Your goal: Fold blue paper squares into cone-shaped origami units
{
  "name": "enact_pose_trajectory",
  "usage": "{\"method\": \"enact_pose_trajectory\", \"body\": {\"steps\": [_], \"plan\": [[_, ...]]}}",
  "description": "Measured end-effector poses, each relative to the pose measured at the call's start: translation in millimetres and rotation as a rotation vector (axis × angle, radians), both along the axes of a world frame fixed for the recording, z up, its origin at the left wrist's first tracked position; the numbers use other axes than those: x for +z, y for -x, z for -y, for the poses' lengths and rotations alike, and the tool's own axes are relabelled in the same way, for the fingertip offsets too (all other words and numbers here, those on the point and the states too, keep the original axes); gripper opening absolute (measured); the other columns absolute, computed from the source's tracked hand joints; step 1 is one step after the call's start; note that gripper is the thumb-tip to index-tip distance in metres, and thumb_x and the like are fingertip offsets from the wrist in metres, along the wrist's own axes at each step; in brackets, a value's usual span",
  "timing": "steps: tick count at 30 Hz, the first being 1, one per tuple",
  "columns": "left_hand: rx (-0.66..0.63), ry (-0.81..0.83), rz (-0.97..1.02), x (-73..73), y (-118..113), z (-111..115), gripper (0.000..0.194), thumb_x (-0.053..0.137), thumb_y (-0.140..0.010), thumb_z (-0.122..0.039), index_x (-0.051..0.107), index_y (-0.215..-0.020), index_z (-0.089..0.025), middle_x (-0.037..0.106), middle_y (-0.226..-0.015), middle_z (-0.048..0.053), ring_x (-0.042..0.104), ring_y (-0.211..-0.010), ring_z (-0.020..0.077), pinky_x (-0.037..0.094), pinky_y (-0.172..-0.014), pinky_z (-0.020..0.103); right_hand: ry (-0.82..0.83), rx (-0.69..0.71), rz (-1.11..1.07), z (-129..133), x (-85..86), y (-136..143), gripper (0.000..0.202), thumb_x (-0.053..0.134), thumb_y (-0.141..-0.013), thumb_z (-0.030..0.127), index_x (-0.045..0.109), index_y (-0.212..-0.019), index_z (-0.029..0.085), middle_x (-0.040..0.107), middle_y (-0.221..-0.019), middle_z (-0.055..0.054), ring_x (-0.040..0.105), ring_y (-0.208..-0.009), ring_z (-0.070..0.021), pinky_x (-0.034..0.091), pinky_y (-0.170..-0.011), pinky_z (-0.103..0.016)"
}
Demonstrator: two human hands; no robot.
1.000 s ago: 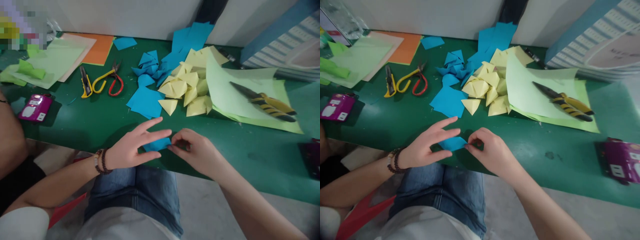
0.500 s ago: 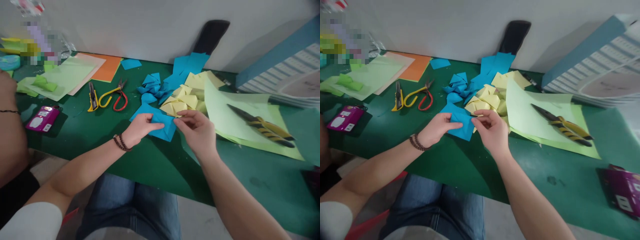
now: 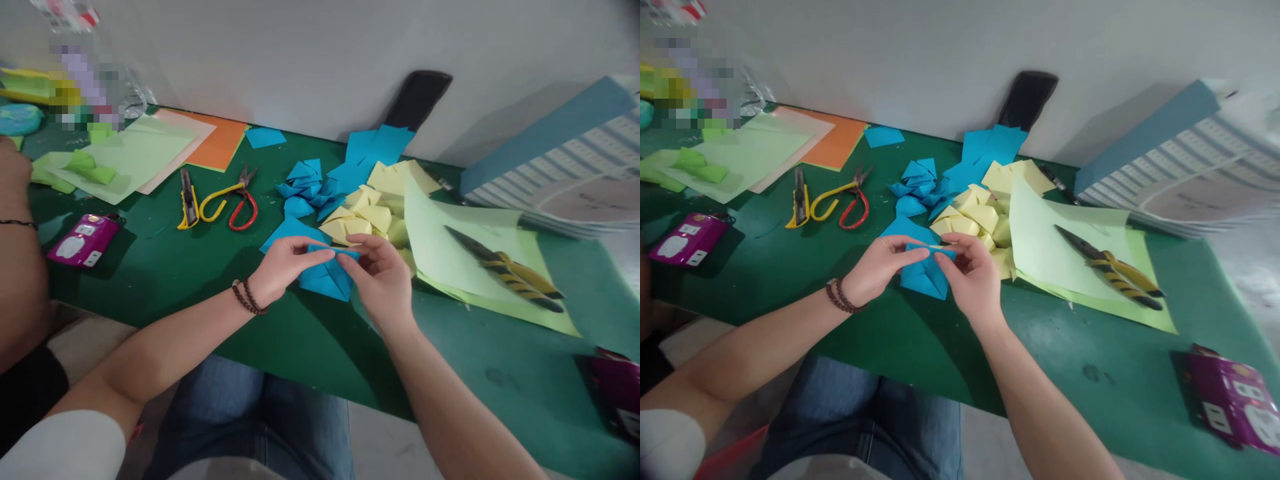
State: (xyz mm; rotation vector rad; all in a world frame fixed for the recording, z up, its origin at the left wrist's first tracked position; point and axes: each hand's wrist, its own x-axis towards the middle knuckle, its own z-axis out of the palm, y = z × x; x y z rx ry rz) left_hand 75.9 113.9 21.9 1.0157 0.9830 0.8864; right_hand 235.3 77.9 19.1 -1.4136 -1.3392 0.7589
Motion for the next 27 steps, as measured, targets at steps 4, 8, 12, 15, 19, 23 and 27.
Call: {"method": "enact_pose_trajectory", "body": {"steps": [4, 8, 12, 15, 19, 23, 27], "plan": [[0.049, 0.083, 0.023, 2.5, 0, -2, 0.039, 0.086, -0.054, -0.049, 0.067, -0.063, -0.016, 0.047, -0.054, -0.005, 0.034, -0.051, 0.0053, 0.023, -0.048, 0.023, 0.022, 0.012, -0.014, -2, -1.5, -3, 0.03, 0.074, -0.075, 0.033, 0.064, -0.102, 0.025, 0.069, -0.082, 0.0, 0.063, -0.07, -0.0153, 0.051, -0.06, -0.03], [0.099, 0.077, 0.019, 1.4, -1, -5, 0.039, 0.087, -0.053, -0.048, 0.065, -0.058, -0.015, 0.049, -0.052, -0.005, 0.037, -0.051, 0.0054, 0.028, -0.049, 0.022, 0.044, -0.005, -0.079, -4, -5.6, -2, 0.032, 0.074, -0.076, 0.036, 0.064, -0.104, 0.026, 0.064, -0.073, 0.003, 0.06, -0.064, -0.0132, 0.05, -0.057, -0.028], [0.254, -0.014, 0.028, -2.7, -2, -8, 0.037, 0.083, -0.06, -0.049, 0.068, -0.063, -0.015, 0.049, -0.053, -0.005, 0.037, -0.051, 0.0055, 0.03, -0.049, 0.022, 0.103, 0.076, -0.234, -4, -8.8, 1, 0.048, 0.072, -0.078, 0.043, 0.057, -0.121, 0.029, 0.067, -0.082, 0.001, 0.065, -0.073, -0.0158, 0.056, -0.064, -0.031], [0.297, -0.004, 0.066, -4.0, -1, -10, 0.039, 0.081, -0.062, -0.051, 0.068, -0.067, -0.014, 0.045, -0.051, -0.006, 0.034, -0.048, 0.0048, 0.026, -0.046, 0.021, 0.101, 0.093, -0.254, -3, -9.6, 2, 0.057, 0.076, -0.075, 0.04, 0.054, -0.126, 0.03, 0.07, -0.086, 0.0, 0.069, -0.082, -0.0191, 0.059, -0.074, -0.036], [0.174, 0.067, 0.162, -2.0, 1, -8, 0.038, 0.082, -0.063, -0.049, 0.07, -0.078, -0.016, 0.057, -0.065, -0.002, 0.051, -0.059, 0.0088, 0.041, -0.053, 0.021, 0.07, -0.004, -0.224, -4, -9.6, -2, 0.051, 0.077, -0.075, 0.037, 0.057, -0.121, 0.031, 0.068, -0.079, 0.002, 0.067, -0.073, -0.0174, 0.059, -0.069, -0.035], [0.154, 0.134, 0.177, 0.0, 3, -7, 0.036, 0.084, -0.061, -0.041, 0.072, -0.084, -0.017, 0.066, -0.078, 0.001, 0.059, -0.069, 0.0123, 0.048, -0.061, 0.024, 0.042, -0.015, -0.253, -6, -9.8, -3, 0.05, 0.077, -0.075, 0.037, 0.057, -0.12, 0.03, 0.069, -0.085, 0.0, 0.067, -0.079, -0.0177, 0.058, -0.069, -0.034], [0.213, 0.156, 0.223, 1.4, 4, -8, 0.033, 0.086, -0.059, -0.038, 0.072, -0.078, -0.014, 0.066, -0.075, 0.001, 0.058, -0.068, 0.0098, 0.047, -0.062, 0.023, 0.011, 0.093, -0.273, -5, -10.6, 0, 0.058, 0.077, -0.073, 0.034, 0.053, -0.125, 0.031, 0.067, -0.093, 0.0, 0.065, -0.079, -0.0164, 0.058, -0.071, -0.034]]}}
